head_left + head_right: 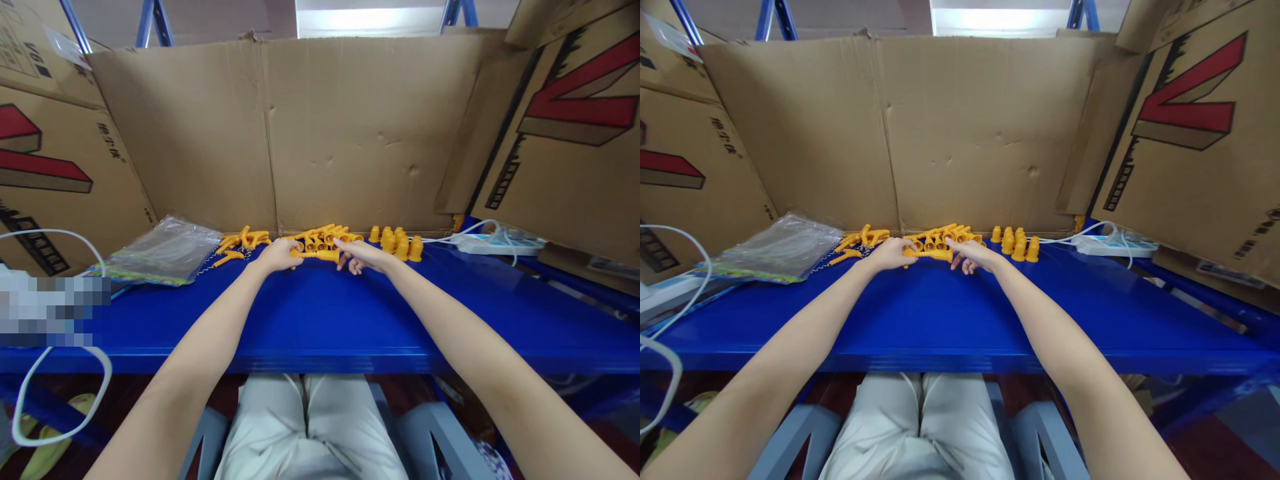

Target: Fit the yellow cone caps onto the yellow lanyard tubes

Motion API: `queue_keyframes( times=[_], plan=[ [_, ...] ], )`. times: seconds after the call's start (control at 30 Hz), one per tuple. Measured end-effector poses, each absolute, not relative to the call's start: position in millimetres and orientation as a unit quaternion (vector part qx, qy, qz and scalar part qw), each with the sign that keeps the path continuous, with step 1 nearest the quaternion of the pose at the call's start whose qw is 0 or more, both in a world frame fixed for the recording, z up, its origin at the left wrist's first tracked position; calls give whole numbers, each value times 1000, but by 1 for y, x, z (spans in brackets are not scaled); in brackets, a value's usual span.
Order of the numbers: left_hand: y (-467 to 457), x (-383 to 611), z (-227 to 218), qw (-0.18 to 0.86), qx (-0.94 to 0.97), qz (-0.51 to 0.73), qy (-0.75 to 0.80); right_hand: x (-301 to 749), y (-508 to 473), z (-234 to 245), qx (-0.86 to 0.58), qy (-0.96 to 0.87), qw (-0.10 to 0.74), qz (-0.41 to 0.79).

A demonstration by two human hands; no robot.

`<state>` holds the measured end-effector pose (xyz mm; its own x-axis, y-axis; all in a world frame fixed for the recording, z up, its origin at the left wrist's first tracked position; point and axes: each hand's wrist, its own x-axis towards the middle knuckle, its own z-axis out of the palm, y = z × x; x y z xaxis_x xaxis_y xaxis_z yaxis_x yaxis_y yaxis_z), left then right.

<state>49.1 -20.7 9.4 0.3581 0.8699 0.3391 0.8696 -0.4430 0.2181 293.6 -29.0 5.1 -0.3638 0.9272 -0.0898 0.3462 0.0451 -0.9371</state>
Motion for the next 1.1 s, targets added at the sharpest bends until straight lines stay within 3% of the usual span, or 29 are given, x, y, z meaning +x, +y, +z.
queue_keyframes(
  times=[0.17,0.47,0.67,1.1],
  plan=[
    [-21,50,10,8,819,204,536,297,-27,5,-436,-665,320,515],
    [-24,53,12,17,824,214,524,291,-26,4,-485,-622,320,525],
    [-21,51,10,22,810,215,545,302,-22,2,-415,-644,329,552],
    [-21,52,10,35,801,240,547,288,-26,2,-481,-627,339,511]
  ],
)
